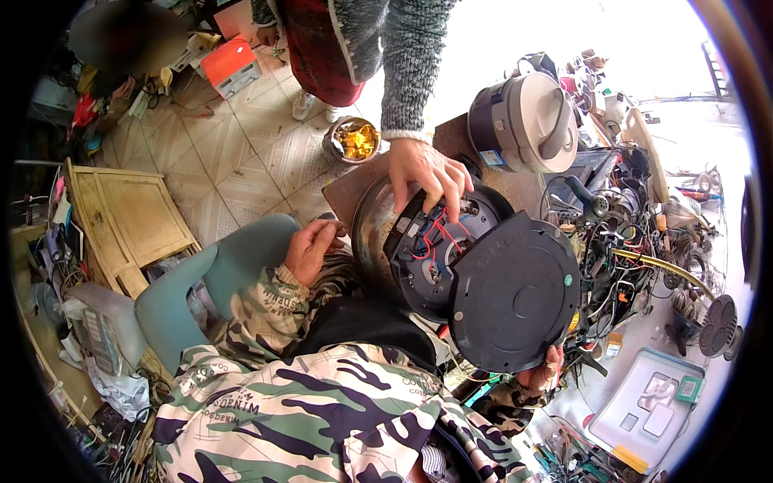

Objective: The person repairs a round electric appliance by manipulating internal wires, using pliers and a heat gun, and reattaching the base. They then hand the finished unit to a woman standing nearby.

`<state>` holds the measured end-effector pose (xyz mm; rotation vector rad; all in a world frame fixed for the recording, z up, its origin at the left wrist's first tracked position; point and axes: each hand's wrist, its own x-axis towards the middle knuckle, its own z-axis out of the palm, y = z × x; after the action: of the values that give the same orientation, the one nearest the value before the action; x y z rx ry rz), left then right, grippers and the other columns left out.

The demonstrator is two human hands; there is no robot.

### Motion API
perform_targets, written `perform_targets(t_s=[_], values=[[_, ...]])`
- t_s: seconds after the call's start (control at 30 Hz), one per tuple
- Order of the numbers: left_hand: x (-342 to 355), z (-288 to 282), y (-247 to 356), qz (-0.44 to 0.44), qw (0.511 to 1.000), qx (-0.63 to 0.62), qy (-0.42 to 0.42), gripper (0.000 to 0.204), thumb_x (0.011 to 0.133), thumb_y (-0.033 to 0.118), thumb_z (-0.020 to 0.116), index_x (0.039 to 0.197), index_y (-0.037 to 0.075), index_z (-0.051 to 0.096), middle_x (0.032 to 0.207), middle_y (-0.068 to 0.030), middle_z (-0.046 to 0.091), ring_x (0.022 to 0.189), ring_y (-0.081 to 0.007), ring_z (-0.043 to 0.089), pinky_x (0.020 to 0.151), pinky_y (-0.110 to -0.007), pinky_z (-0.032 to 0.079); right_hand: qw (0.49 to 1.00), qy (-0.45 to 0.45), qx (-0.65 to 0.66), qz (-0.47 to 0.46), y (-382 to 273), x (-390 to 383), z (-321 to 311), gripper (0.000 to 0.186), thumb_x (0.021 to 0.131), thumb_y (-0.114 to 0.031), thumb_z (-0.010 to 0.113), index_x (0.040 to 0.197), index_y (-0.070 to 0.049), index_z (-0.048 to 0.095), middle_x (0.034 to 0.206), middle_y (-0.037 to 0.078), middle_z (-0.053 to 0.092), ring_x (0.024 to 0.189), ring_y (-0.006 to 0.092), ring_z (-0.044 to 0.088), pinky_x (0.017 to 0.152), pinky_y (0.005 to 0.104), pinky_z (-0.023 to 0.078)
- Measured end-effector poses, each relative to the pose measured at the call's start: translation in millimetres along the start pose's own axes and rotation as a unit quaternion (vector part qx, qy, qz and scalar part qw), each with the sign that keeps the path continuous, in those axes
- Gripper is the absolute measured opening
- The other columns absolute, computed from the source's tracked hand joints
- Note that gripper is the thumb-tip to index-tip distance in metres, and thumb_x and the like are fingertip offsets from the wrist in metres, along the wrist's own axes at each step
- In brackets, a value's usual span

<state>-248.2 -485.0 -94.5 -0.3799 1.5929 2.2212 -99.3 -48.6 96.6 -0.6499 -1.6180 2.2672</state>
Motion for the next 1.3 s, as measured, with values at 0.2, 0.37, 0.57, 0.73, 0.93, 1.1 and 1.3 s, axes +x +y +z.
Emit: perform_targets(t_s=[0.2, 0.37, 0.57, 0.73, 0.93, 1.1, 1.3], values=[[-1, 15, 9, 0.008, 1.000, 0.006, -0.013, 0.040, 0.104, 0.035, 0.054, 0.118, -0.001, 0.064, 0.104, -0.0060, 0.069, 0.086, -0.0114, 0.063, 0.080, -0.027, 0.051, 1.000, -0.014, 0.007, 0.026, 7, 12, 7, 0.058, 0.083, -0.014, 0.070, 0.133, 0.008, 0.051, 0.130, 0.021, 0.062, 0.117, 0.0330, 0.062, 0.105, 0.0470, 0.047], [-2, 16, 6, 0.032, 0.999, 0.039, -0.007, 0.040, 0.104, 0.035, 0.055, 0.117, -0.002, 0.064, 0.101, -0.0061, 0.069, 0.087, -0.0113, 0.063, 0.080, -0.027, 0.051, 0.997, -0.050, 0.020, 0.059, 17, 29, 17, 0.054, 0.082, -0.012, 0.073, 0.127, 0.010, 0.053, 0.123, 0.022, 0.065, 0.110, 0.0315, 0.065, 0.101, 0.0457, 0.050], [-8, 26, 16, 0.043, 0.996, 0.073, 0.022, 0.030, 0.101, 0.024, 0.058, 0.112, -0.003, 0.065, 0.097, -0.0076, 0.069, 0.084, -0.0124, 0.064, 0.078, -0.029, 0.052, 0.996, -0.048, 0.028, 0.070, 31, 36, 8, 0.049, 0.083, -0.013, 0.075, 0.123, 0.009, 0.056, 0.121, 0.021, 0.066, 0.107, 0.0306, 0.067, 0.098, 0.0451, 0.052], [-41, 61, 59, 0.240, 0.936, 0.252, 0.047, 0.021, 0.092, 0.013, 0.065, 0.107, -0.003, 0.065, 0.089, -0.0117, 0.065, 0.078, -0.0176, 0.064, 0.072, -0.030, 0.052, 0.996, -0.039, 0.027, 0.071, 31, 42, 18, 0.049, 0.082, -0.013, 0.075, 0.122, 0.009, 0.057, 0.120, 0.020, 0.067, 0.106, 0.0304, 0.067, 0.097, 0.0444, 0.053], [-31, 72, 55, 0.158, 0.957, 0.235, 0.062, 0.027, 0.093, 0.019, 0.065, 0.110, -0.002, 0.064, 0.092, -0.0098, 0.064, 0.078, -0.0164, 0.064, 0.072, -0.029, 0.052, 0.994, -0.061, 0.039, 0.080, 37, 51, 16, 0.050, 0.081, -0.011, 0.075, 0.124, 0.009, 0.058, 0.119, 0.018, 0.068, 0.106, 0.0284, 0.067, 0.098, 0.0426, 0.053], [-17, 84, 83, 0.251, 0.927, 0.276, 0.036, 0.043, 0.095, 0.026, 0.063, 0.128, -0.002, 0.057, 0.121, -0.0171, 0.061, 0.107, -0.0292, 0.061, 0.090, -0.037, 0.051, 0.989, -0.101, 0.052, 0.098, 51, 58, 34, 0.053, 0.082, -0.011, 0.073, 0.127, 0.011, 0.055, 0.123, 0.021, 0.066, 0.110, 0.0291, 0.066, 0.100, 0.0424, 0.052], [8, 102, 88, 0.299, 0.881, 0.366, -0.037, 0.060, 0.099, 0.032, 0.056, 0.144, -0.005, 0.042, 0.145, -0.0247, 0.047, 0.134, -0.0405, 0.044, 0.115, -0.045, 0.032, 0.982, -0.134, 0.053, 0.124, 67, 67, 43, 0.051, 0.084, -0.009, 0.068, 0.128, 0.012, 0.054, 0.120, 0.020, 0.067, 0.106, 0.0272, 0.067, 0.098, 0.0398, 0.052]])
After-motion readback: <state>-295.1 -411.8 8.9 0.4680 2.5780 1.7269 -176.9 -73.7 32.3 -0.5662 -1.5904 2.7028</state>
